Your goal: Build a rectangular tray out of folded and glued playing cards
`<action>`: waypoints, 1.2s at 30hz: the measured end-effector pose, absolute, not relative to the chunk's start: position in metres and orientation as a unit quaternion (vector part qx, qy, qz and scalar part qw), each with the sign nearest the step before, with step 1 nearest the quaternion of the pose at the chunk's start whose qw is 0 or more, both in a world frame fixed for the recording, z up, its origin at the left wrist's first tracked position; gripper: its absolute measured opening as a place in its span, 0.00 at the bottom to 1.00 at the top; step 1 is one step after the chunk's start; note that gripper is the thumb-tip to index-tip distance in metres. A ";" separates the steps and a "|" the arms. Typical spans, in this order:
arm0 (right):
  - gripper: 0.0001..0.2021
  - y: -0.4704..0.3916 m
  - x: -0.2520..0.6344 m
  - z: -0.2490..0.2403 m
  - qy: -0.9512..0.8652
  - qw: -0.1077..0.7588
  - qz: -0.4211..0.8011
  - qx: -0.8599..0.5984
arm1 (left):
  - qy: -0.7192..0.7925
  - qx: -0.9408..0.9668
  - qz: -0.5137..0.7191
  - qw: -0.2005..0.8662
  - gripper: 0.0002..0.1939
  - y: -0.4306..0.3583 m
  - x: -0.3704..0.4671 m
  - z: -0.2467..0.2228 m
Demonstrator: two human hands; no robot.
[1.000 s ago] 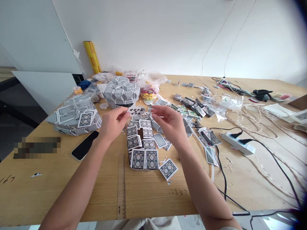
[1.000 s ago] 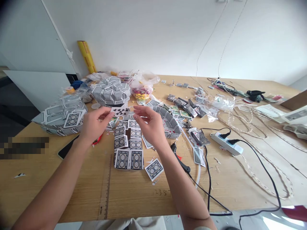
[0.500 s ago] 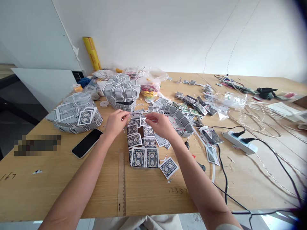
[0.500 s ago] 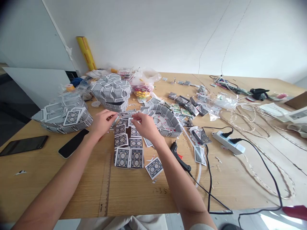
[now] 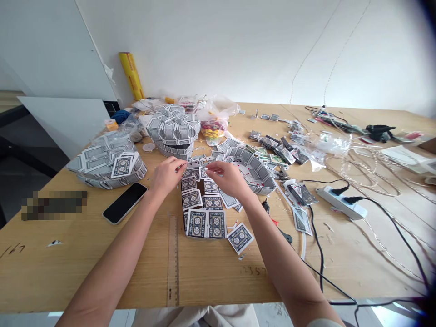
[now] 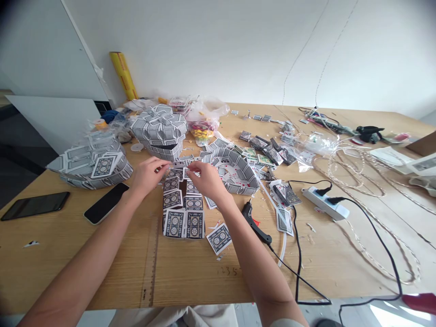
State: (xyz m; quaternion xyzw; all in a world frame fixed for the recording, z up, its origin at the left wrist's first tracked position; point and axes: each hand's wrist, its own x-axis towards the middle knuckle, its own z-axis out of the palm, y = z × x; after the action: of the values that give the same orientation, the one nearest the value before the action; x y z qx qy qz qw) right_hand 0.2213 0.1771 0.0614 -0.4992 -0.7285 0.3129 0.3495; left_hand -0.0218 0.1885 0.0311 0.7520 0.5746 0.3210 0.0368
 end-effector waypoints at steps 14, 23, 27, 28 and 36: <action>0.13 0.186 0.213 0.055 -0.748 0.334 0.231 -0.526 | 0.581 0.788 0.202 -0.020 0.12 0.181 -0.014 0.040; 0.18 0.218 0.191 0.045 -0.797 0.254 0.184 -0.516 | 0.579 0.790 0.201 -0.007 0.09 0.179 -0.008 0.041; 0.19 0.227 0.190 0.042 -0.806 0.234 0.180 -0.514 | 0.570 0.792 0.218 0.026 0.09 0.182 -0.009 0.038; 0.20 0.228 0.190 0.042 -0.806 0.232 0.180 -0.514 | 0.565 0.794 0.223 0.037 0.09 0.183 -0.009 0.036; 0.23 0.230 0.194 0.041 -0.811 0.218 0.192 -0.508 | 0.542 0.807 0.217 0.091 0.19 0.188 -0.010 0.023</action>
State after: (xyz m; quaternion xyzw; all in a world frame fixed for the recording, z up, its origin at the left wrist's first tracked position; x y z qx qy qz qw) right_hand 0.1941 0.2301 0.0411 -0.5078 -0.8110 0.1921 0.2179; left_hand -0.0095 0.1882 0.0228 0.8068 0.5419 0.2171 0.0911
